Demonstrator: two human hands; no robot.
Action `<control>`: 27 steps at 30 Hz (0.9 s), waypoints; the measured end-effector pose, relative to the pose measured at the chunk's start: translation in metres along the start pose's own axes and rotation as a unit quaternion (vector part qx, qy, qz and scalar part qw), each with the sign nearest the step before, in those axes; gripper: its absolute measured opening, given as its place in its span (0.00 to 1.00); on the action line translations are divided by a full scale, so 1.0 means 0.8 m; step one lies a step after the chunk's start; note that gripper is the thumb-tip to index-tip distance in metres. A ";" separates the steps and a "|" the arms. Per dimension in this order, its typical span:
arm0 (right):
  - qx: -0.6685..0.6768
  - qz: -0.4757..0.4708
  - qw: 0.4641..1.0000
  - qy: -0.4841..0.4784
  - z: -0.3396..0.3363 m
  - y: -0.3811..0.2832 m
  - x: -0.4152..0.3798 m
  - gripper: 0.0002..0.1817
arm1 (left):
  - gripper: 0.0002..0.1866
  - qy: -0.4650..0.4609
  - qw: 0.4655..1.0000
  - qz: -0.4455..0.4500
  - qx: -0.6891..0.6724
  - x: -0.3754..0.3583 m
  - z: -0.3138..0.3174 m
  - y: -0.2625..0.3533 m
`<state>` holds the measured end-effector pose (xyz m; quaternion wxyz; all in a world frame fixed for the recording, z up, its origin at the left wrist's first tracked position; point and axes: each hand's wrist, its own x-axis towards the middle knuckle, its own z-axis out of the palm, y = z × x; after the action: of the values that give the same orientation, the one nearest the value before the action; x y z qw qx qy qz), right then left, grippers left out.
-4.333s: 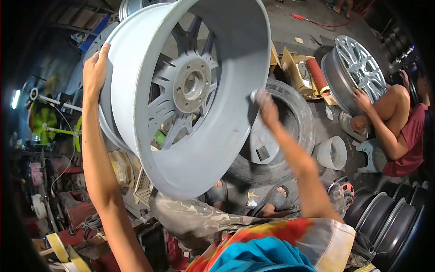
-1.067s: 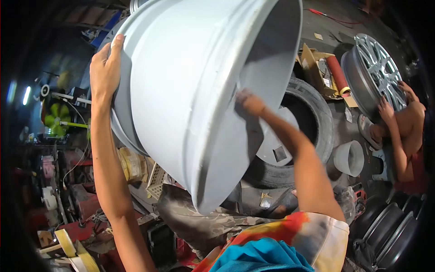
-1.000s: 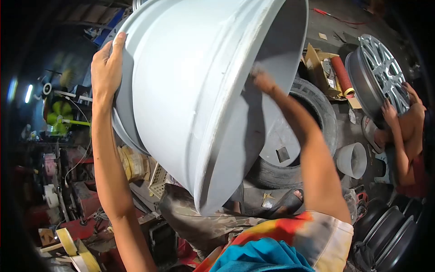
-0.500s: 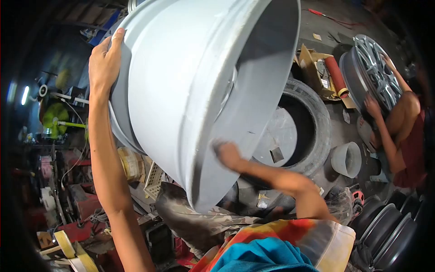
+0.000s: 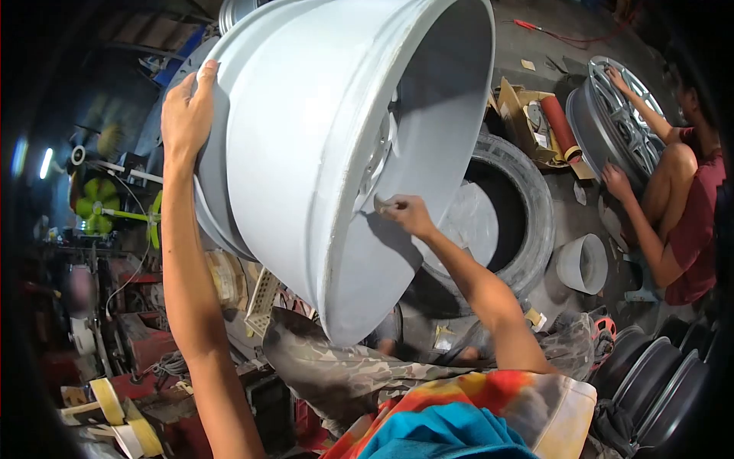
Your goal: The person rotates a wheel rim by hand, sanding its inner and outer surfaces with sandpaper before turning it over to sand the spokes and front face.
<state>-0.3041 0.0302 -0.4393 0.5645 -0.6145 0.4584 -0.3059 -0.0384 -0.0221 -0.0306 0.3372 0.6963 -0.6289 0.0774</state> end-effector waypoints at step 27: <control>-0.295 -0.296 0.908 0.008 0.140 -0.005 0.029 0.08 | 0.29 -0.046 0.996 0.020 -0.080 0.005 -0.006 0.025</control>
<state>-0.1939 0.0554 -0.4588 0.2371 -0.8581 0.3291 -0.3149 -0.0545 -0.0225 -0.0176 0.3611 0.6573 -0.6615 0.0010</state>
